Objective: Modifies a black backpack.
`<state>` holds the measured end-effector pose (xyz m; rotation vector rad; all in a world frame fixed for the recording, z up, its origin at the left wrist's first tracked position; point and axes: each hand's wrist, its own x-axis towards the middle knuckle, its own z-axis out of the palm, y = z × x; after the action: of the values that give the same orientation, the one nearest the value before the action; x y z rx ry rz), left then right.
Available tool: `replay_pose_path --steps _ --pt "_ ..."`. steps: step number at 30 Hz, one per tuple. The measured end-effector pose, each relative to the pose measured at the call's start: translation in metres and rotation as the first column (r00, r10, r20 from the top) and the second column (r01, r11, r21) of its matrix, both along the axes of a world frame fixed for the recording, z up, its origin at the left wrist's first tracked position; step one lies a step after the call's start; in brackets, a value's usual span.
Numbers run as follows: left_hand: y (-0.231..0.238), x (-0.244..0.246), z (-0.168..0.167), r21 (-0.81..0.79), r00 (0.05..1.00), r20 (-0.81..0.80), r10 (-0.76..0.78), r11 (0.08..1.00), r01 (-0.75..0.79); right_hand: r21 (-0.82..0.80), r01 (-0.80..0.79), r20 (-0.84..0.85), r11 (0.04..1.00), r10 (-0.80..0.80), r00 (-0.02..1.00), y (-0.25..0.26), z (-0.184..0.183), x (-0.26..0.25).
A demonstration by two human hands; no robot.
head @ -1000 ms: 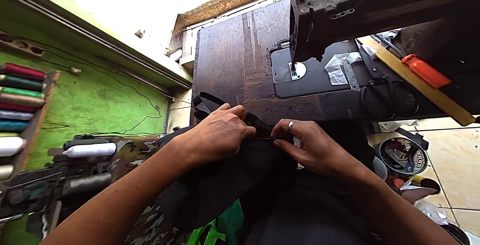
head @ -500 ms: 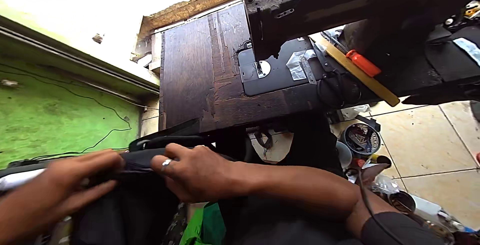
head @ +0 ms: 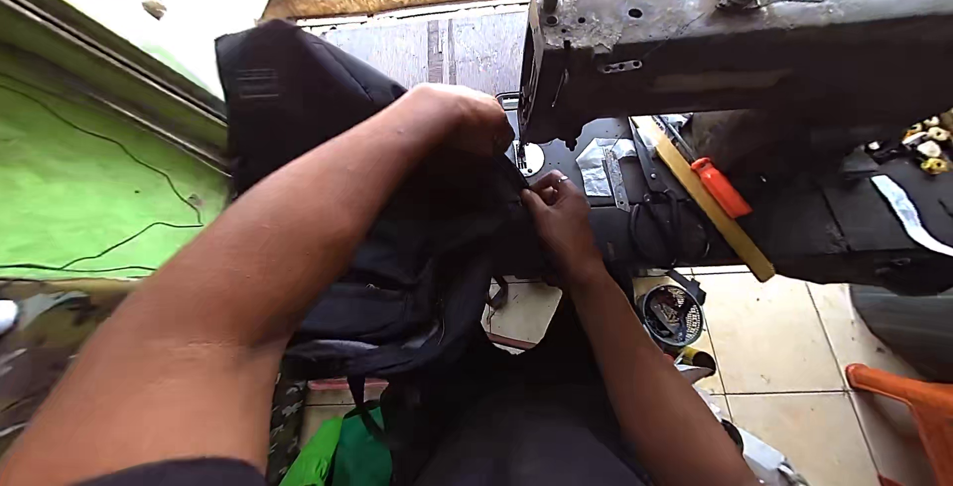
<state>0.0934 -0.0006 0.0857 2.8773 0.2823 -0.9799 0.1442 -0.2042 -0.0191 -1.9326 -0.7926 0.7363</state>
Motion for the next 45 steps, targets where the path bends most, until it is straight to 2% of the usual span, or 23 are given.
replay_pose_path --steps 2,4,8,13,18,24,28,38,45 --pt "0.011 0.002 -0.020 -0.155 0.996 0.043 0.074 0.986 -0.067 -0.024 0.012 0.120 1.000 -0.009 0.993 0.004 0.001 0.004" --pt "0.018 0.000 -0.029 -0.240 0.987 0.071 0.144 0.963 -0.123 -0.037 -0.003 0.195 0.999 0.010 0.981 0.008 0.002 0.007" --pt "0.023 0.003 -0.049 -0.168 0.987 0.150 0.052 0.985 -0.026 -0.086 -0.031 0.266 0.996 0.053 0.962 0.014 0.001 0.012" --pt "0.019 0.015 -0.045 -0.141 0.992 0.048 0.121 0.983 -0.113 -0.137 -0.059 0.328 0.989 0.102 0.939 0.018 0.001 0.013" --pt "0.021 0.024 -0.044 -0.117 0.992 -0.027 0.122 0.985 -0.124 -0.094 -0.059 0.440 0.994 0.094 0.893 0.017 -0.008 0.012" --pt "0.020 0.033 -0.042 -0.101 0.971 -0.102 0.214 0.969 -0.225 -0.009 -0.034 0.563 0.999 0.033 0.825 0.019 -0.015 0.006" --pt "0.022 0.038 -0.043 -0.113 0.972 -0.106 0.208 0.969 -0.219 0.025 -0.018 0.636 1.000 -0.002 0.771 0.020 -0.019 0.003" --pt "0.037 0.045 -0.039 -0.118 0.981 -0.112 0.159 0.978 -0.172 0.138 0.012 0.610 0.990 -0.095 0.787 0.030 -0.026 -0.002" --pt "0.045 0.048 -0.041 -0.104 0.983 -0.115 0.142 0.983 -0.154 0.119 0.005 0.561 0.993 -0.071 0.825 0.032 -0.026 0.001"
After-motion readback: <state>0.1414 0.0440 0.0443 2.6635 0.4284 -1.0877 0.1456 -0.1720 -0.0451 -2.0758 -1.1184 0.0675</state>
